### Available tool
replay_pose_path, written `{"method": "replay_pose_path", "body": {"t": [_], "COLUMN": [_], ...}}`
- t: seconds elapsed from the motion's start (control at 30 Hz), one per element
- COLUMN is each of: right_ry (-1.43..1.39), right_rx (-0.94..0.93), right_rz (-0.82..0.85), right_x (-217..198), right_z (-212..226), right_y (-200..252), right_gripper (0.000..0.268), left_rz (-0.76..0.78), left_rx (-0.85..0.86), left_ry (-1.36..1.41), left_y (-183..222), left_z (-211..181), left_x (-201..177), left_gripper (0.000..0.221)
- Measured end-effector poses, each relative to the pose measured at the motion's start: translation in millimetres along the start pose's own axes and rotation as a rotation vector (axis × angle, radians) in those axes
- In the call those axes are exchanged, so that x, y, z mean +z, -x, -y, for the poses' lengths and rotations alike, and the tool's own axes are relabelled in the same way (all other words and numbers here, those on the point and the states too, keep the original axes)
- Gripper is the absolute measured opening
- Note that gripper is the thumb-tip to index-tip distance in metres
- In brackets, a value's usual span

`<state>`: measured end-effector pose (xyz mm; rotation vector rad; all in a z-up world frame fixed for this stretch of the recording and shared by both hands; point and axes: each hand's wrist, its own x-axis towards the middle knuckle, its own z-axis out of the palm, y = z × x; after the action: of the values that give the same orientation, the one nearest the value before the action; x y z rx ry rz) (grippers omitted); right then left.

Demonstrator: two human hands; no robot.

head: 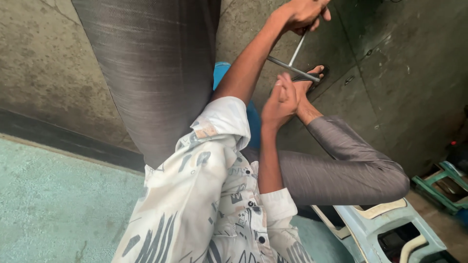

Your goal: Disassembling or repairing a motorcycle engine block using mechanical tools.

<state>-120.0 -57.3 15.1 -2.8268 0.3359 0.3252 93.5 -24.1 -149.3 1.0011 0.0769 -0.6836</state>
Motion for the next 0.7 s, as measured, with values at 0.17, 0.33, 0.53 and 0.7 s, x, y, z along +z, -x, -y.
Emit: {"method": "replay_pose_path", "body": {"t": [0.17, 0.33, 0.53, 0.7], "right_ry": [-0.998, -1.409, -0.102, -0.671], "right_rx": [0.346, 0.089, -0.413, 0.516], "right_rz": [0.043, 0.329, 0.057, 0.061], "right_x": [5, -29, 54, 41], "right_z": [0, 40, -64, -74], "right_y": [-12, -19, -32, -44], "right_gripper": [0.034, 0.079, 0.096, 0.075], "left_rz": [-0.005, 0.015, 0.107, 0.054], "left_rx": [-0.052, -0.097, -0.035, 0.015], "left_ry": [-0.009, -0.132, -0.168, -0.243], "left_y": [5, 19, -14, -3], "left_z": [-6, -12, -11, -16], "left_x": [-6, 1, 1, -13], "left_gripper": [0.065, 0.044, 0.033, 0.047]}}
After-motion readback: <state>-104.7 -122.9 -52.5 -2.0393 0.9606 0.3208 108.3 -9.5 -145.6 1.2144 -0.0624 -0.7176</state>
